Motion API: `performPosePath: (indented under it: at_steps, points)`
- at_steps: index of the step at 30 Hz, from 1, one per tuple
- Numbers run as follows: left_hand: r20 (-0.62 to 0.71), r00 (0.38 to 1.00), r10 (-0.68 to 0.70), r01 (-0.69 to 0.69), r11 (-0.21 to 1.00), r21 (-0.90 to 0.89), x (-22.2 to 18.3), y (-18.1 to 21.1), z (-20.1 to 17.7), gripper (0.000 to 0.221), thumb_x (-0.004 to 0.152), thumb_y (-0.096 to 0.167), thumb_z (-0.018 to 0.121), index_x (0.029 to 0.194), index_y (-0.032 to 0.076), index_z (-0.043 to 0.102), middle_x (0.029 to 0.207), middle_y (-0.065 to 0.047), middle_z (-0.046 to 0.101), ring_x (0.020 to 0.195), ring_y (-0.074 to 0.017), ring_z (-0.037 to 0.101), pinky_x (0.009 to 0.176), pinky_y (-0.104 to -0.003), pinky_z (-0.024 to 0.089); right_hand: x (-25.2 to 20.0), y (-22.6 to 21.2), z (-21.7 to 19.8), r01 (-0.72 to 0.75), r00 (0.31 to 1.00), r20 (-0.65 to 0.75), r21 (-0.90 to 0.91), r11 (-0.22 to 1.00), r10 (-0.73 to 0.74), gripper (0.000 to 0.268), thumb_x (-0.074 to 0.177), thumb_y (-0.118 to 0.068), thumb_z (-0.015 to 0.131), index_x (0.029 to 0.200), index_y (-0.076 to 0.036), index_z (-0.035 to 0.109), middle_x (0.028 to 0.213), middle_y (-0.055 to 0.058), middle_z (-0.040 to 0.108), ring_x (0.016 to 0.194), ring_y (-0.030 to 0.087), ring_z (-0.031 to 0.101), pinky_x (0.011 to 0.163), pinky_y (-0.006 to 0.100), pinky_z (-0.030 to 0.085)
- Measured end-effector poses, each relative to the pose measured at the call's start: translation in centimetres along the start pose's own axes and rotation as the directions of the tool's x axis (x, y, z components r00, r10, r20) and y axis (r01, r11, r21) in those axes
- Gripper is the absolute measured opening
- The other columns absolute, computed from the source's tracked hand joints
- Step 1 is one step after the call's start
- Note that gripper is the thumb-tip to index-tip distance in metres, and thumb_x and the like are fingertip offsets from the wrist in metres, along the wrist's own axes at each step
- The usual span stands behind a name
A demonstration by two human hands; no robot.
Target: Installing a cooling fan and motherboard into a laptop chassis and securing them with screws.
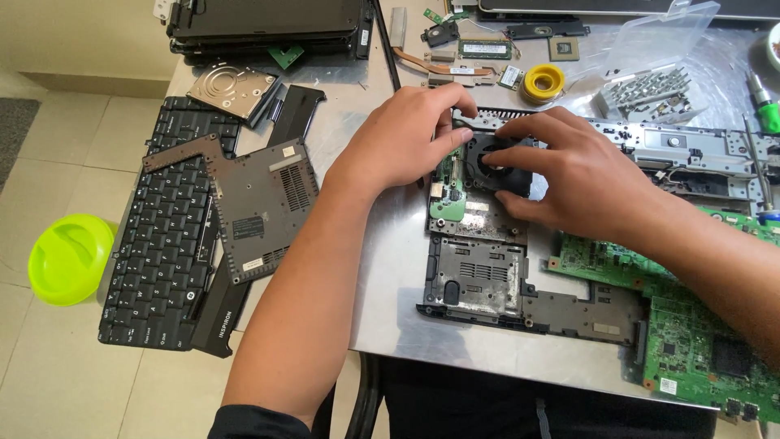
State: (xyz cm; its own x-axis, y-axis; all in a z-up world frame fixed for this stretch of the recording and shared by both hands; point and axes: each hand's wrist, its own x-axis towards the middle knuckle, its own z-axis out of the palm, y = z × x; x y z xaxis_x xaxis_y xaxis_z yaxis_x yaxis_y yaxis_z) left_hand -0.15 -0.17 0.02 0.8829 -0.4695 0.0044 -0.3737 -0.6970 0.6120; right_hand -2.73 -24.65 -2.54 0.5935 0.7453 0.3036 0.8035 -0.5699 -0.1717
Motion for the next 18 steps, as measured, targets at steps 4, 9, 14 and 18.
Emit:
performPosePath:
  at_steps: [4, 9, 14, 18]
  points:
    - [-0.002, 1.000, 0.020, -0.020, 1.000, -0.006, 0.0, -0.1, 0.1, 0.018, 0.100, 0.025, 0.061, 0.114, 0.017, 0.065, 0.079, 0.000, 0.065, 0.076, -0.0195, 0.061, 0.063, -0.040, 0.045, 0.3, -0.1, -0.3, -0.066, 0.998, 0.021, 0.094, 0.993, 0.064, 0.043, 0.080, -0.023, 0.085, 0.119, -0.009, 0.077, 0.121, 0.013, 0.067, 0.108, 0.034, 0.060, 0.090, 0.049, 0.052]
    - [0.030, 0.999, -0.028, 0.028, 1.000, -0.010, -0.1, 0.2, -0.1, 0.018, 0.099, 0.026, 0.061, 0.116, 0.018, 0.064, 0.083, 0.000, 0.067, 0.074, -0.0197, 0.062, 0.062, -0.041, 0.046, 0.5, 0.3, -0.1, -0.054, 0.997, 0.058, 0.022, 0.998, 0.053, 0.040, 0.081, -0.027, 0.082, 0.118, -0.011, 0.078, 0.127, 0.011, 0.069, 0.111, 0.033, 0.062, 0.096, 0.050, 0.052]
    - [0.023, 1.000, 0.003, -0.004, 1.000, 0.008, 0.1, -0.1, 0.0, 0.017, 0.098, 0.027, 0.063, 0.111, 0.018, 0.068, 0.081, -0.001, 0.068, 0.076, -0.0212, 0.062, 0.065, -0.041, 0.046, 0.0, 0.5, 0.5, 0.022, 1.000, 0.016, -0.037, 0.999, -0.022, 0.037, 0.084, -0.027, 0.081, 0.118, -0.013, 0.078, 0.125, 0.011, 0.070, 0.109, 0.033, 0.064, 0.094, 0.050, 0.053]
    - [0.050, 0.998, 0.042, -0.043, 0.999, 0.030, 0.4, -0.7, 0.5, 0.015, 0.095, 0.027, 0.067, 0.097, 0.016, 0.076, 0.095, -0.002, 0.075, 0.088, -0.0220, 0.065, 0.071, -0.040, 0.049, -0.5, 0.4, 0.8, 0.045, 0.999, 0.002, -0.065, 0.997, -0.044, 0.033, 0.086, -0.026, 0.080, 0.118, -0.016, 0.079, 0.121, 0.009, 0.070, 0.106, 0.033, 0.062, 0.090, 0.048, 0.051]
